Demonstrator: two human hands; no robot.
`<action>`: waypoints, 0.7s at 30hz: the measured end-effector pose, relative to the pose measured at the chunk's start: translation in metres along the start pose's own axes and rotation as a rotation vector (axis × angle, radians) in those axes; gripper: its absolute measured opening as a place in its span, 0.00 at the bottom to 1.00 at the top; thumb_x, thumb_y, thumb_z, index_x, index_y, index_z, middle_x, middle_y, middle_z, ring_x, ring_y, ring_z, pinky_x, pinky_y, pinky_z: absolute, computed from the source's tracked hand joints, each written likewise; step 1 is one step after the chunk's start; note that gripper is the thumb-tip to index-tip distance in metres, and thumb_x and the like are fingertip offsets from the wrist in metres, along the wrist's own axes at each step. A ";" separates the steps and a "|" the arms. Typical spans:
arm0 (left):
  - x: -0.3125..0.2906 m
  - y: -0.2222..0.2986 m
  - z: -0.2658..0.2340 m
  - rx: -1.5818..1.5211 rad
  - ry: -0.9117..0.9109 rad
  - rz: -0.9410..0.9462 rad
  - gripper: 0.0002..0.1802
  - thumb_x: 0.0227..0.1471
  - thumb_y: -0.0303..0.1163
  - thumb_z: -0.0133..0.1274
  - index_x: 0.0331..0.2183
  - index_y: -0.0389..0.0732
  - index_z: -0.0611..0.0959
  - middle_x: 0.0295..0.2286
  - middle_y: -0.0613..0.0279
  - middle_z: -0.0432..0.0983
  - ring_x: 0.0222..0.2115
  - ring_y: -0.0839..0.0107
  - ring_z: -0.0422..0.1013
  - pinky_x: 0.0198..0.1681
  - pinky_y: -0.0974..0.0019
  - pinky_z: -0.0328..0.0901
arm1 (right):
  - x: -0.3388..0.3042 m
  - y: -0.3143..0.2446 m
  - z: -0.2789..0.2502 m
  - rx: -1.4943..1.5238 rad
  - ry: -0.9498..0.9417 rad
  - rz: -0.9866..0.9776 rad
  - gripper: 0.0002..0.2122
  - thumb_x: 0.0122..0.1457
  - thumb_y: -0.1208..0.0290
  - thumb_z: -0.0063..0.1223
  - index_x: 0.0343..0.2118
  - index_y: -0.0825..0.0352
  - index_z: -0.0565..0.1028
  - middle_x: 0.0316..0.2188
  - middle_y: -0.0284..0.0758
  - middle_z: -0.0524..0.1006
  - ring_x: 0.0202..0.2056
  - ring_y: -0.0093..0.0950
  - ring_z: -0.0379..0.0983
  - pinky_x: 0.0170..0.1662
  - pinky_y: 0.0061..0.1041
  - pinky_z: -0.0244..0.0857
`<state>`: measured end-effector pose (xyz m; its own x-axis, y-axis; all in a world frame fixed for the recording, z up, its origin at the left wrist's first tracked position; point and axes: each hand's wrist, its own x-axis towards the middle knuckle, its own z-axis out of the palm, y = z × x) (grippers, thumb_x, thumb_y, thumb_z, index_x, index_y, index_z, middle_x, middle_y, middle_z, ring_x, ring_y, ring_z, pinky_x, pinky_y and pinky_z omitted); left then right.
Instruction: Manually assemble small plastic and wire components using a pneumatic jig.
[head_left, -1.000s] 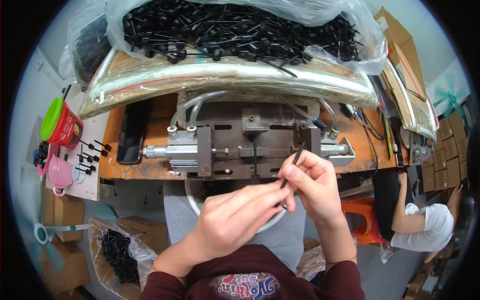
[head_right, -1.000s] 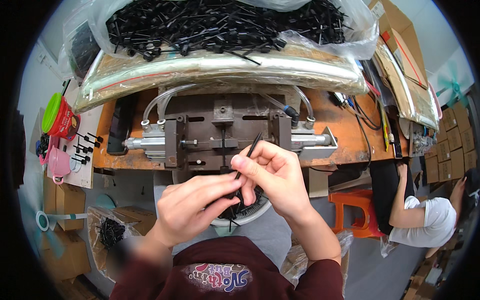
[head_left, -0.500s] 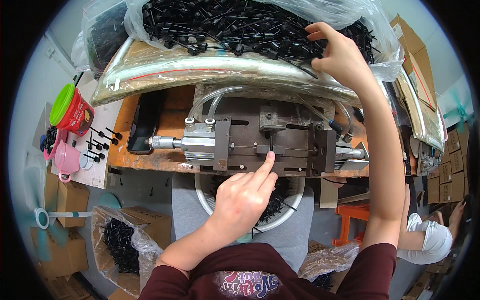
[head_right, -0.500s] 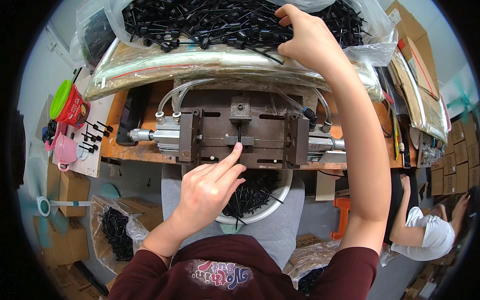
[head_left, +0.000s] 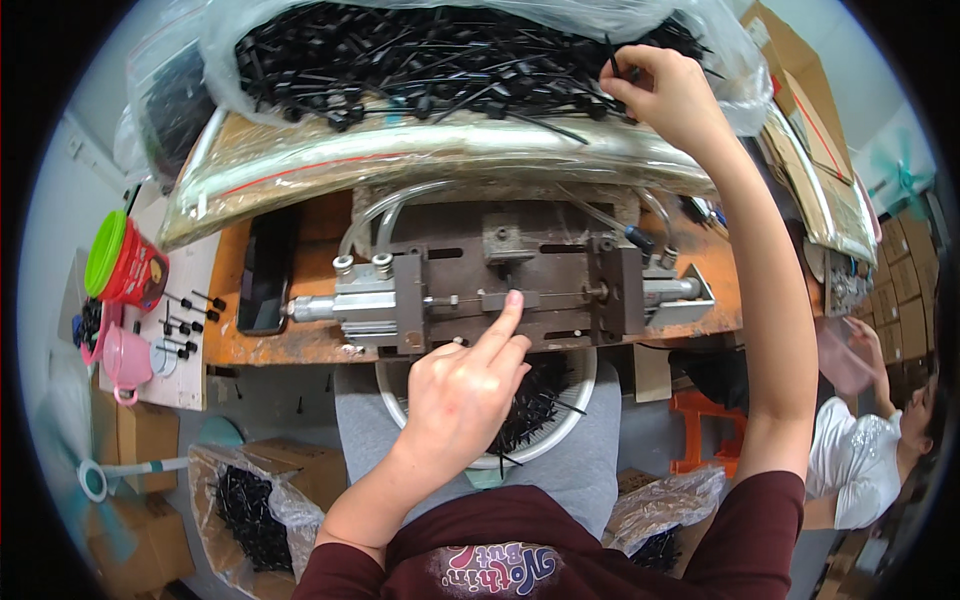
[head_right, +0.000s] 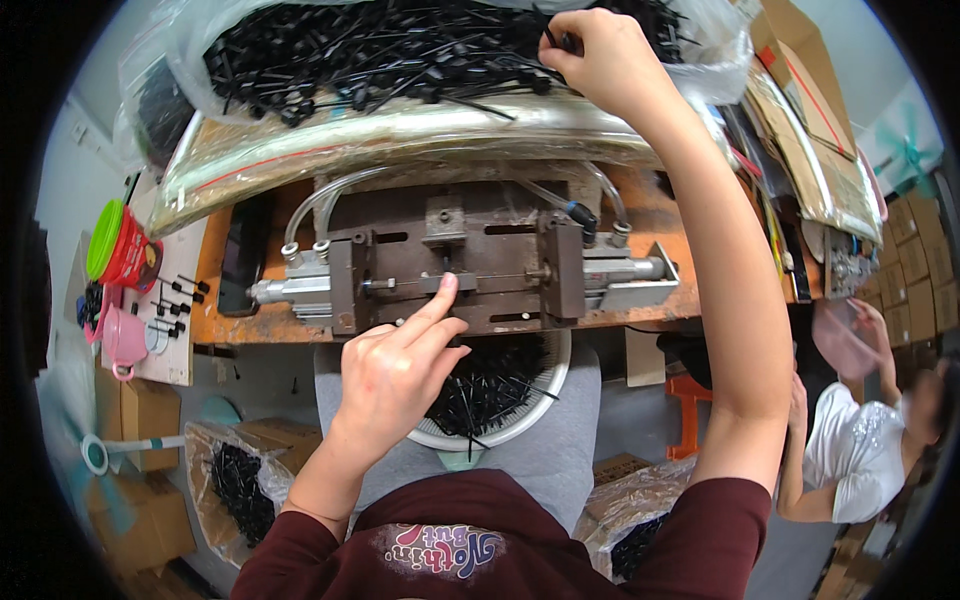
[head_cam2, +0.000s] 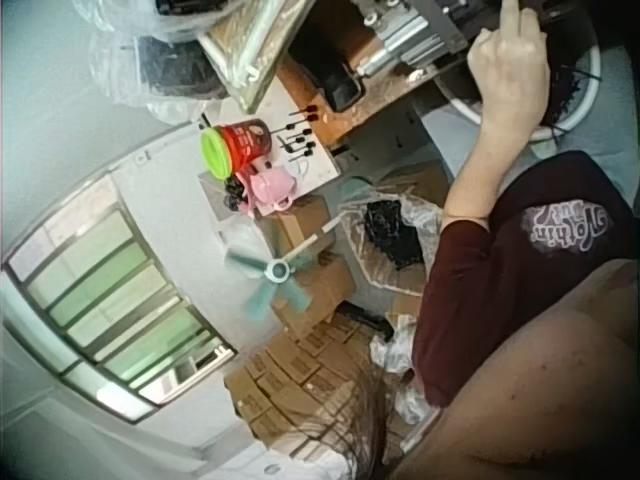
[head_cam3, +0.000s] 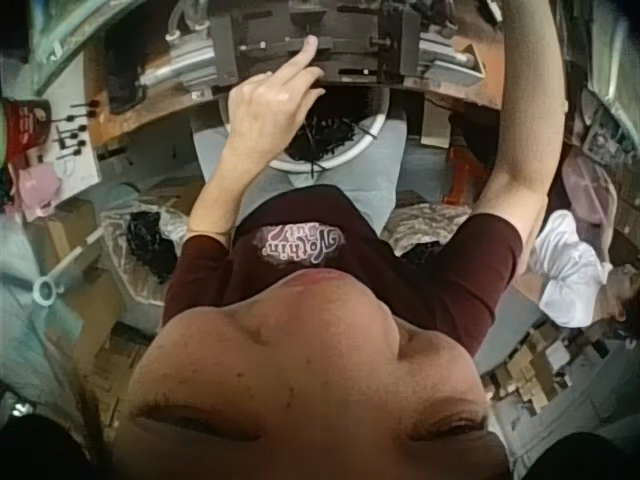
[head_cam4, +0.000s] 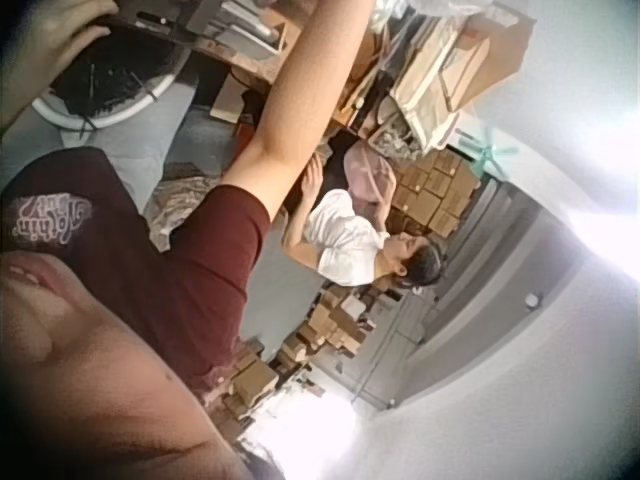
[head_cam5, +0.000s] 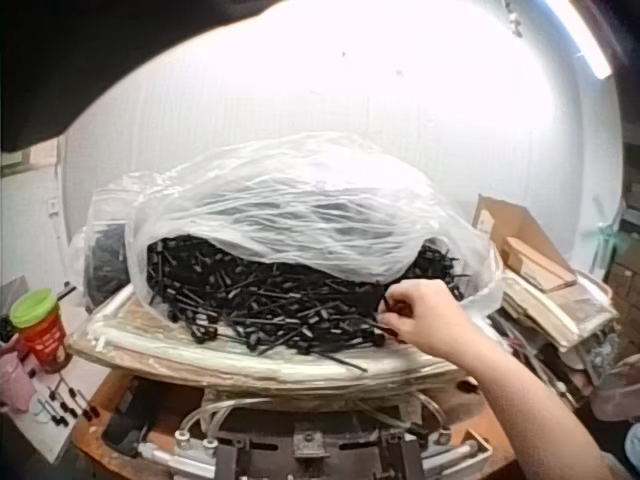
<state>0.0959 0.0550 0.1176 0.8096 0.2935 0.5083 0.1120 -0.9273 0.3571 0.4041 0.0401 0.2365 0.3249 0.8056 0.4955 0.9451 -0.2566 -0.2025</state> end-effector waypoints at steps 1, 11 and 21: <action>-0.001 -0.001 0.001 -0.002 0.012 0.001 0.12 0.37 0.31 0.67 0.29 0.41 0.83 0.47 0.57 0.79 0.17 0.68 0.72 0.25 0.71 0.68 | 0.001 0.009 -0.004 0.158 -0.017 0.052 0.08 0.57 0.69 0.60 0.34 0.69 0.79 0.20 0.31 0.76 0.23 0.17 0.74 0.30 0.20 0.67; -0.011 0.004 -0.020 -0.338 -0.150 0.024 0.17 0.36 0.33 0.70 0.31 0.38 0.84 0.44 0.52 0.80 0.20 0.73 0.76 0.25 0.74 0.69 | -0.063 -0.002 -0.040 1.152 0.228 0.303 0.11 0.60 0.69 0.60 0.40 0.72 0.78 0.30 0.29 0.77 0.26 0.13 0.72 0.30 0.10 0.65; 0.001 0.025 -0.036 -0.459 0.165 0.099 0.20 0.38 0.20 0.68 0.39 0.35 0.85 0.35 0.53 0.81 0.32 0.65 0.79 0.35 0.68 0.73 | -0.181 -0.113 0.003 1.564 -0.432 0.669 0.10 0.58 0.68 0.62 0.30 0.70 0.76 0.20 0.32 0.76 0.13 0.15 0.66 0.16 0.14 0.56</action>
<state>0.0784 0.0407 0.1552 0.6974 0.2761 0.6613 -0.2562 -0.7657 0.5900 0.2381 -0.0753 0.1666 0.3309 0.9238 -0.1925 -0.3393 -0.0738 -0.9378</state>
